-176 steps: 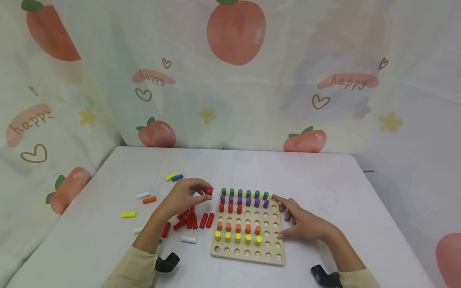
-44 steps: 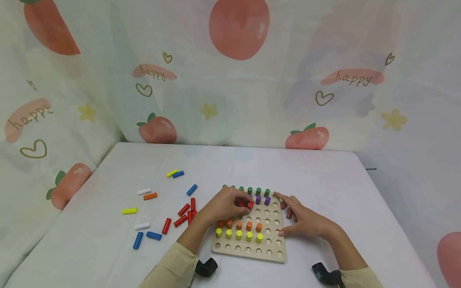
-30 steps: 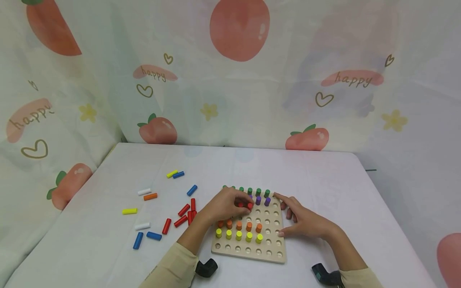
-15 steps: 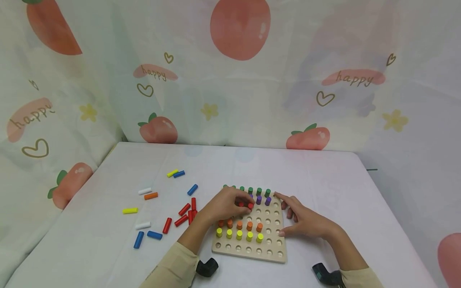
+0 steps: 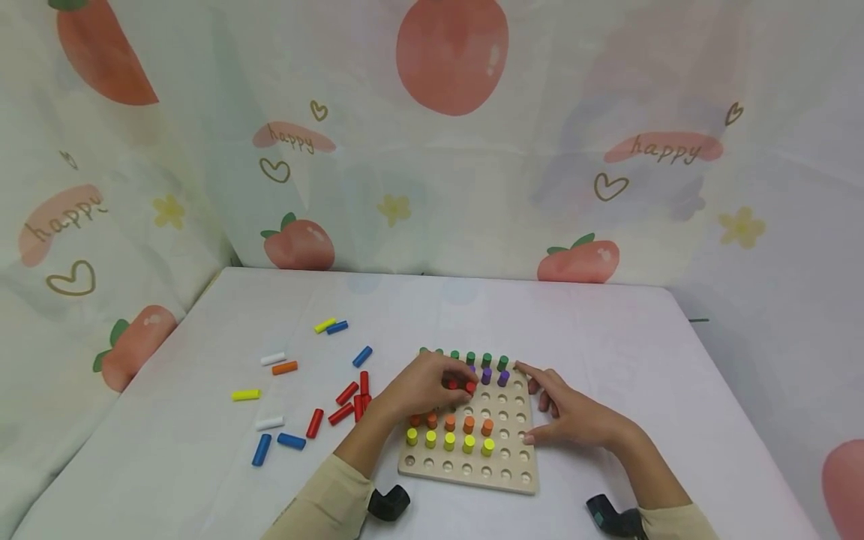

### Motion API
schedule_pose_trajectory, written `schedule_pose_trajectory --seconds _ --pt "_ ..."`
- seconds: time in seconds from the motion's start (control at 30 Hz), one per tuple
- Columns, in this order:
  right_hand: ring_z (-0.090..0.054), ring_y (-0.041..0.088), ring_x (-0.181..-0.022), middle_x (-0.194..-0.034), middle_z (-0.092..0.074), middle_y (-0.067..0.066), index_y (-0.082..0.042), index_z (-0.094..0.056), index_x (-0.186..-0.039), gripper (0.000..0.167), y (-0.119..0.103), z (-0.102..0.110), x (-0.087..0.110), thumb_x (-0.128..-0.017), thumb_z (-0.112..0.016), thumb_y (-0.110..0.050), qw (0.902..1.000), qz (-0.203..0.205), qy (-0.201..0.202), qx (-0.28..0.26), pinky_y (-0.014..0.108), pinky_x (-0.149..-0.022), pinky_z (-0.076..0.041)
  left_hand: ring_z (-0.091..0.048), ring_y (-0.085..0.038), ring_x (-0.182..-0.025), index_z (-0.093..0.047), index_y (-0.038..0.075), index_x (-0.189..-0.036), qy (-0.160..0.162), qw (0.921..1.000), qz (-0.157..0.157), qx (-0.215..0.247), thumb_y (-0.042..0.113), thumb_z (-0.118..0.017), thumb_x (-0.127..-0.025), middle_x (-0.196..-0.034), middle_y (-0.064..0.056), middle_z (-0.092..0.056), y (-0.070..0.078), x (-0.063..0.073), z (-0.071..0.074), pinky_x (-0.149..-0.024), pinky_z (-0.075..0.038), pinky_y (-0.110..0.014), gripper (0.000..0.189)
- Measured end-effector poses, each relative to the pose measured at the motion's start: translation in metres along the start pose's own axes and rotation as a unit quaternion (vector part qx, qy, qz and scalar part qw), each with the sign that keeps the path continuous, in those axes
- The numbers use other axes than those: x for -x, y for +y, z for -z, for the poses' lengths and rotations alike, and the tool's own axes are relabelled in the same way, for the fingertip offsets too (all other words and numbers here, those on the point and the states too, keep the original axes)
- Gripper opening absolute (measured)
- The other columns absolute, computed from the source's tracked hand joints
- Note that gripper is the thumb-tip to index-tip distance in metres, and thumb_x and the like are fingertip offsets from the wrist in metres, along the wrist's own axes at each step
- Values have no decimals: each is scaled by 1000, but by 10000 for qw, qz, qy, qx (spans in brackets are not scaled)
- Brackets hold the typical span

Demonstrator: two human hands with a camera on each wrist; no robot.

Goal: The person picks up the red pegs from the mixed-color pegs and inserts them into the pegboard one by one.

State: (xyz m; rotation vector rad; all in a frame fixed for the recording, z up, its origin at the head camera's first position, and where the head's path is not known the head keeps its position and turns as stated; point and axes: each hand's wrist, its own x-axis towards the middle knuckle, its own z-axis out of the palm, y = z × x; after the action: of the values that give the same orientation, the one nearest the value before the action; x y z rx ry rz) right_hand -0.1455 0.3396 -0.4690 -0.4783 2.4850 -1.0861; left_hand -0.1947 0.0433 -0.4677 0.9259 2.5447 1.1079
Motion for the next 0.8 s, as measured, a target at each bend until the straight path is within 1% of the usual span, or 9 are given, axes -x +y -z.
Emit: schedule_pose_trajectory --seconds 0.07,0.17,0.27,0.37,0.53,0.6,0.7,0.8 --pt "-43 22 -97 -122 -37 9 -18 -26 -163 106 0 1 1 -80 -90 -34 10000 32 10 27 28 -75 -42 -58 2 -91 -79 19 -115 16 10000 -24 -71 18 -83 -90 -97 18 -70 1 0 1 -87 -49 -19 25" --pt "-43 21 -97 -122 -38 8 -18 -26 -163 106 0 1 1 -80 -90 -34 10000 62 22 59 28 -76 -42 -59 2 -90 -79 19 -116 21 9999 33 -124 19 -84 -90 -97 18 -70 4 2 3 -87 -49 -19 27" --pt "-43 22 -97 -122 -38 8 -17 -26 -163 106 1 0 2 -80 -90 -34 10000 51 31 58 28 -76 -42 -60 2 -93 -78 19 -118 2 9999 104 -120 20 -84 -90 -100 18 -71 6 4 5 -89 -50 -20 28" --pt "-44 22 -98 -122 -38 9 -16 -27 -163 105 1 -1 2 -81 -90 -33 10000 45 29 40 28 -76 -42 -60 2 -95 -78 18 -119 -8 9999 68 -134 19 -84 -90 -101 18 -71 5 6 7 -94 -48 -22 30" --pt "-43 24 -99 -122 -38 9 -17 -27 -163 105 -1 -1 3 -81 -90 -34 10000 33 25 32 28 -76 -43 -61 3 -91 -78 17 -117 -6 9998 -71 -158 15 -83 -90 -98 17 -71 3 9 11 -90 -49 -20 27" --pt "-43 24 -99 -122 -38 9 -17 -27 -163 105 -1 -1 2 -80 -90 -34 10000 -7 20 54 28 -76 -43 -61 3 -90 -78 17 -117 -10 9999 -91 -146 14 -83 -91 -98 16 -71 1 10 12 -86 -50 -18 27" --pt "-43 24 -99 -122 -38 8 -18 -28 -163 105 0 -1 1 -80 -91 -35 9999 -66 37 87 28 -76 -43 -61 2 -90 -78 17 -118 3 9999 -57 -146 14 -82 -91 -98 15 -71 0 12 15 -86 -50 -18 27" --pt "-43 24 -99 -122 -38 8 -19 -28 -163 105 1 -1 1 -79 -91 -35 9999 -77 41 88 28 -76 -43 -61 0 -91 -78 17 -118 12 9999 74 -112 15 -82 -91 -99 15 -71 -2 16 19 -87 -51 -20 28"
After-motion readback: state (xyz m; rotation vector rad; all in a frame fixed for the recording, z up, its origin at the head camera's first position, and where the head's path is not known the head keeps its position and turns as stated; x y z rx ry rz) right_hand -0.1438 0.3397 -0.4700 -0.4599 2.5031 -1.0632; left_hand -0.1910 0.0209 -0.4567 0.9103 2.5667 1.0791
